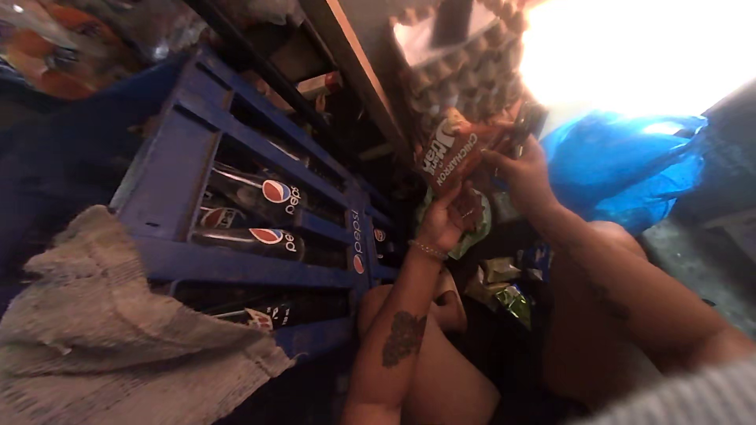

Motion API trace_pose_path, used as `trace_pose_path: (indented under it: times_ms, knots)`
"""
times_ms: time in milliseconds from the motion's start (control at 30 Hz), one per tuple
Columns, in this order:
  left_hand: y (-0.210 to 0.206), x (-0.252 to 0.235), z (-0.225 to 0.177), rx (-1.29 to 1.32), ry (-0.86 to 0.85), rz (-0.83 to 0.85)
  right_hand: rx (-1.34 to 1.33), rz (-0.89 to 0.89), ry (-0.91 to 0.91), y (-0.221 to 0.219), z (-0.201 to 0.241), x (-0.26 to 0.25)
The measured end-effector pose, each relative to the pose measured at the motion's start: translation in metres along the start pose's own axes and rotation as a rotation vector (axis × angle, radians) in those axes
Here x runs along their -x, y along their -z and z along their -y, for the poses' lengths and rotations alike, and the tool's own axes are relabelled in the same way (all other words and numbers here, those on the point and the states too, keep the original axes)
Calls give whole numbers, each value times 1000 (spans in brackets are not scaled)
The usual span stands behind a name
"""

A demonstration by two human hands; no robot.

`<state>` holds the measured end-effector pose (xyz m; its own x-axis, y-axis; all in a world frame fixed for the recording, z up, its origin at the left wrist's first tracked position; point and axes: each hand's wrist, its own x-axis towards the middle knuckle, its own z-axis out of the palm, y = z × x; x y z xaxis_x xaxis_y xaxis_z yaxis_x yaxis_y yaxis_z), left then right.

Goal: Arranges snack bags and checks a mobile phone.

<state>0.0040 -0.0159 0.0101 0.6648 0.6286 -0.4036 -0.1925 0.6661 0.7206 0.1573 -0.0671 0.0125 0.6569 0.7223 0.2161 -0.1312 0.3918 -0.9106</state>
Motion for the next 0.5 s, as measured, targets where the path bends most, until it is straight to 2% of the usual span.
trace_pose_path:
  times_ms: [100,300,500]
  knots:
    - [6,-1,-1,31,-8,1,12,6,-32,-2,-2,0]
    - [0,1,0,8,-98,-105,24,2,-64,-4,-5,0]
    - [2,2,-4,-47,-146,-23,2,32,-42,-1,-5,-2]
